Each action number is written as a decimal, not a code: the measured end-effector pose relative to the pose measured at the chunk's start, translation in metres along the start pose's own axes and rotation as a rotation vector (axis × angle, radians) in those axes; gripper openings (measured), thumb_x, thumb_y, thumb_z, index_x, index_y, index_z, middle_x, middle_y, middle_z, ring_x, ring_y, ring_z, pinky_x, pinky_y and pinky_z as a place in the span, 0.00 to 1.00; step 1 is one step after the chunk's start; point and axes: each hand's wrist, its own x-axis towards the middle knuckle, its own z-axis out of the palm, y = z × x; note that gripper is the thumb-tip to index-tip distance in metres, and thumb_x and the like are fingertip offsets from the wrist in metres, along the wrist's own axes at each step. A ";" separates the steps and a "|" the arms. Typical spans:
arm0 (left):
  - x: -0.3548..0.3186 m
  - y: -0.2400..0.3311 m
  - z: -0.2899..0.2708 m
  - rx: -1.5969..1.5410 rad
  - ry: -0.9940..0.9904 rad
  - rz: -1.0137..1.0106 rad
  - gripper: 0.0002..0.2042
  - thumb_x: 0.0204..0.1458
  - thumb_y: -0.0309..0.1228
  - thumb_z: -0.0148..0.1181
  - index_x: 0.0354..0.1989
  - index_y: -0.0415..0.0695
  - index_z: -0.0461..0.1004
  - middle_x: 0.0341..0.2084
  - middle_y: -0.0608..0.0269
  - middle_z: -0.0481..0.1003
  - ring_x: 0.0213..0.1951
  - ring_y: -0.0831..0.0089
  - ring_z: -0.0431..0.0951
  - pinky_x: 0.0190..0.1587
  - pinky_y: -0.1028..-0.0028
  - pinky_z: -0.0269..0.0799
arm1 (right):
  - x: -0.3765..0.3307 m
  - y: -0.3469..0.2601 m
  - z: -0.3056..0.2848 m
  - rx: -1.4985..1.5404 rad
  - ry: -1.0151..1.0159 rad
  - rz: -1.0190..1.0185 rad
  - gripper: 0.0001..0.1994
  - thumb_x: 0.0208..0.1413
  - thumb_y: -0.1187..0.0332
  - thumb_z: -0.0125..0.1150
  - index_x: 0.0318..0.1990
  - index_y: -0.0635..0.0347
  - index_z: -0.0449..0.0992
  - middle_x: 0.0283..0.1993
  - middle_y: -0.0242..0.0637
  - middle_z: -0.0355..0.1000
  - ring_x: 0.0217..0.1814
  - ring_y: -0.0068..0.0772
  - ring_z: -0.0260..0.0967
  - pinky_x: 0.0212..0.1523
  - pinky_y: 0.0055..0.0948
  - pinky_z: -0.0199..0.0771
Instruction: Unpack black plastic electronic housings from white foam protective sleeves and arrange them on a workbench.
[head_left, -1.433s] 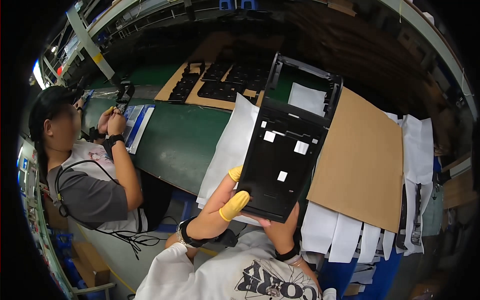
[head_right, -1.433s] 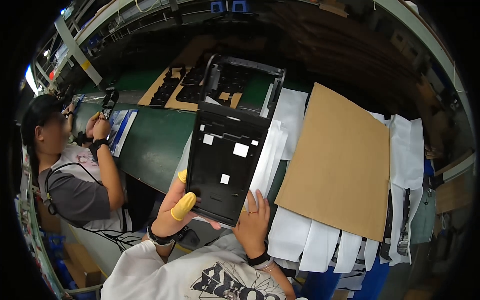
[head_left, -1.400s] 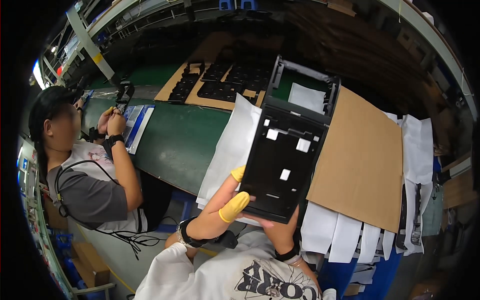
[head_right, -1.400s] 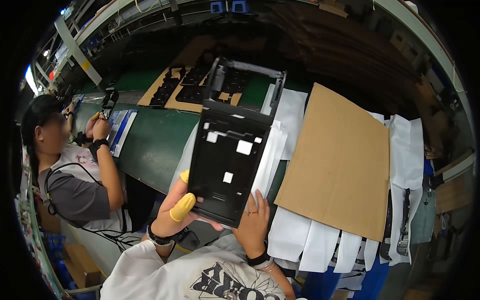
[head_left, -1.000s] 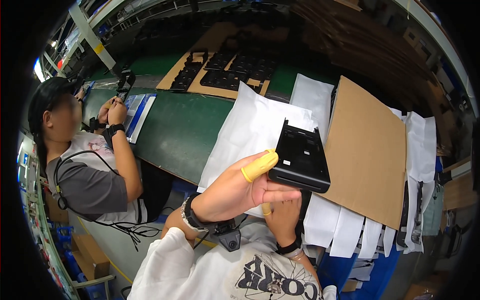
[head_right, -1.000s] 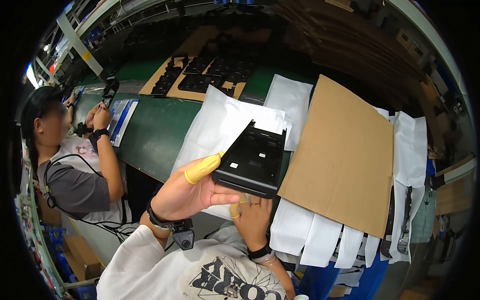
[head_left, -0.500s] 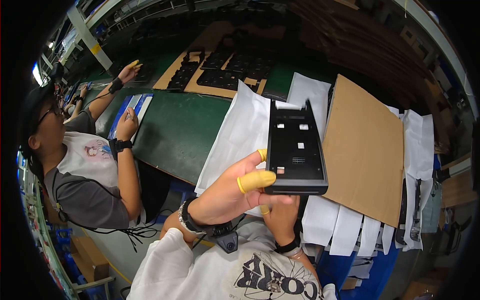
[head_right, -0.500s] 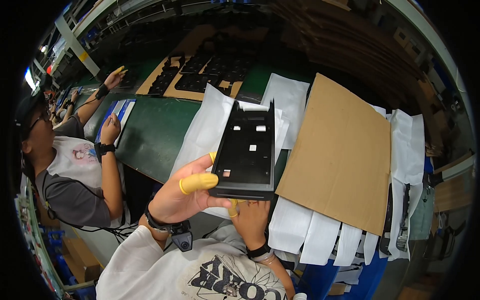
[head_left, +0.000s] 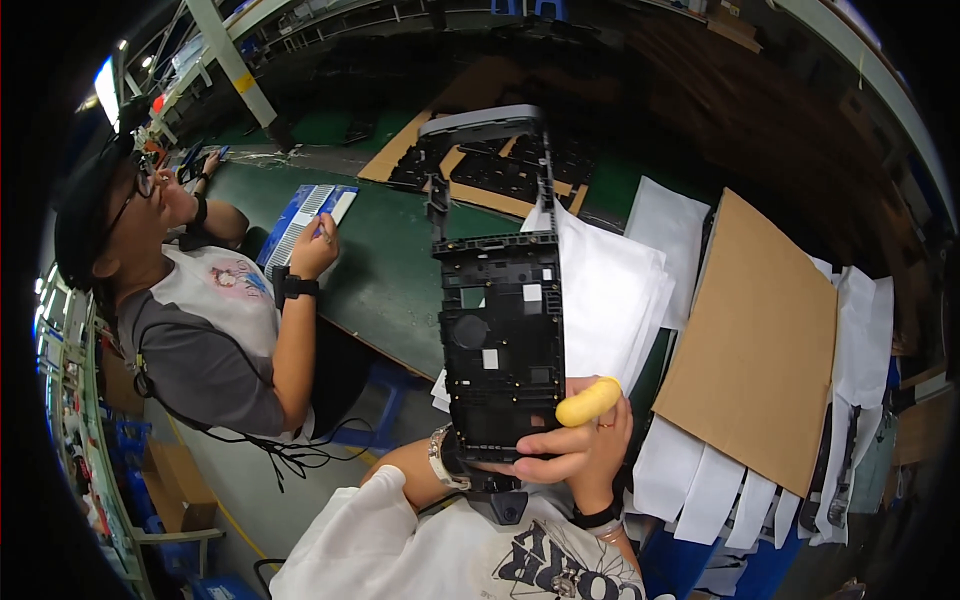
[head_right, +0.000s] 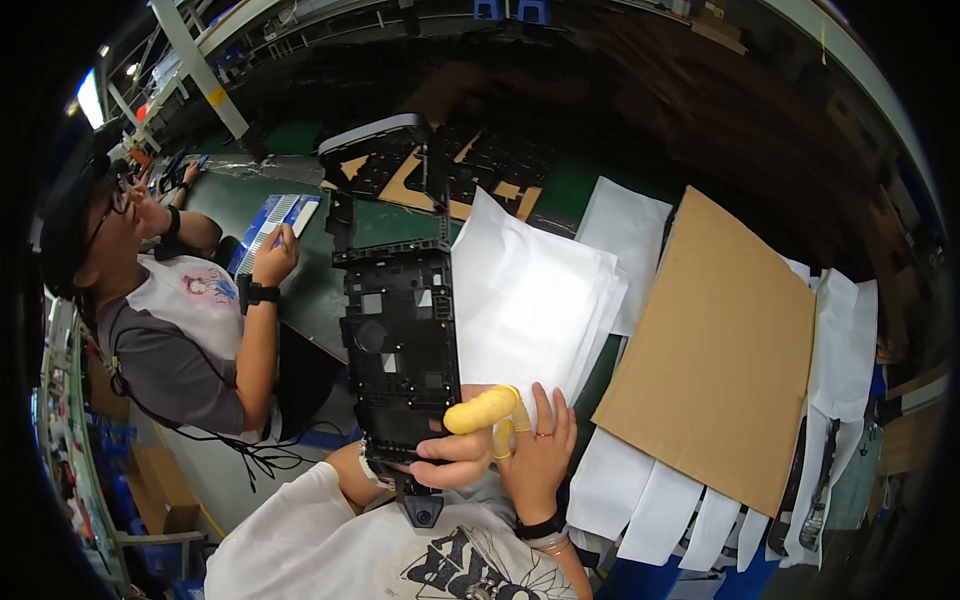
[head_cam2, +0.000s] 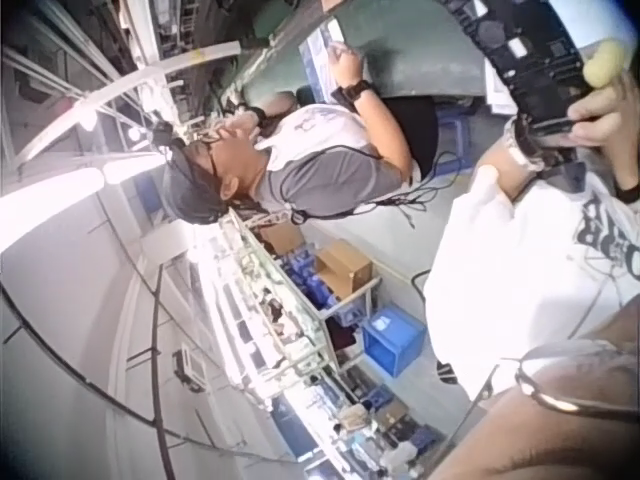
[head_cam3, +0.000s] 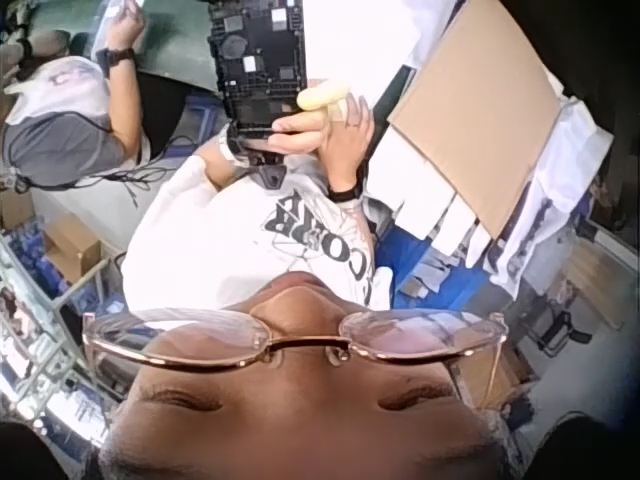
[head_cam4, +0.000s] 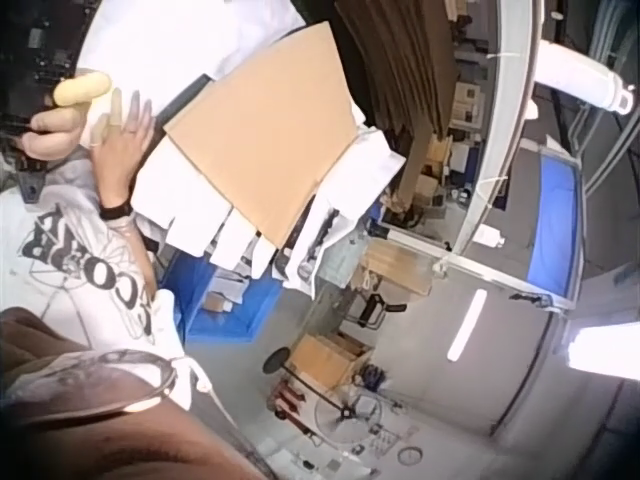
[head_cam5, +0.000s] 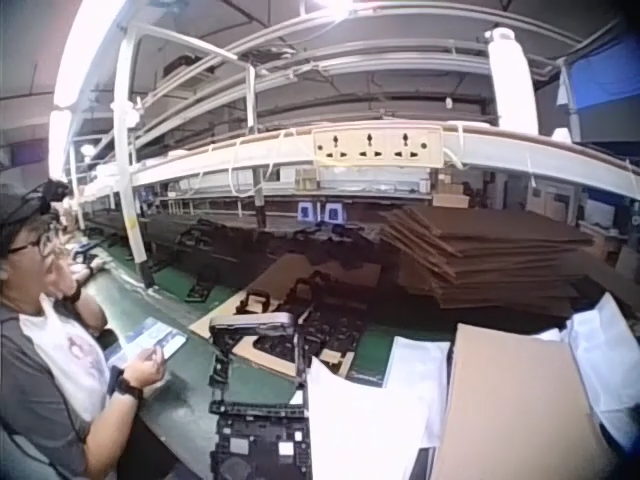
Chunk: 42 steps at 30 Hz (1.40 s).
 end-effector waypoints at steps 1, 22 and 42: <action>-0.002 0.000 0.000 -0.028 -0.003 -0.014 0.11 0.61 0.36 0.42 0.36 0.39 0.60 0.16 0.58 0.63 0.17 0.68 0.66 0.12 0.78 0.63 | 0.002 -0.004 -0.004 0.042 -0.019 0.050 0.17 0.52 0.61 0.54 0.48 0.56 0.75 0.62 0.40 0.60 0.65 0.52 0.51 0.62 0.53 0.51; -0.071 0.086 0.035 0.767 0.636 0.528 0.09 0.56 0.36 0.51 0.39 0.45 0.66 0.17 0.75 0.59 0.20 0.82 0.58 0.26 0.82 0.54 | -0.001 -0.004 -0.006 -0.039 0.034 0.003 0.18 0.53 0.64 0.53 0.53 0.50 0.73 0.61 0.40 0.60 0.64 0.52 0.52 0.62 0.53 0.51; -0.107 0.183 0.052 1.765 1.278 1.398 0.15 0.59 0.26 0.51 0.54 0.41 0.60 0.31 0.68 0.72 0.22 0.83 0.68 0.19 0.84 0.62 | 0.001 -0.006 -0.002 -0.069 -0.001 0.026 0.19 0.51 0.63 0.53 0.53 0.49 0.73 0.61 0.39 0.60 0.64 0.52 0.52 0.62 0.53 0.51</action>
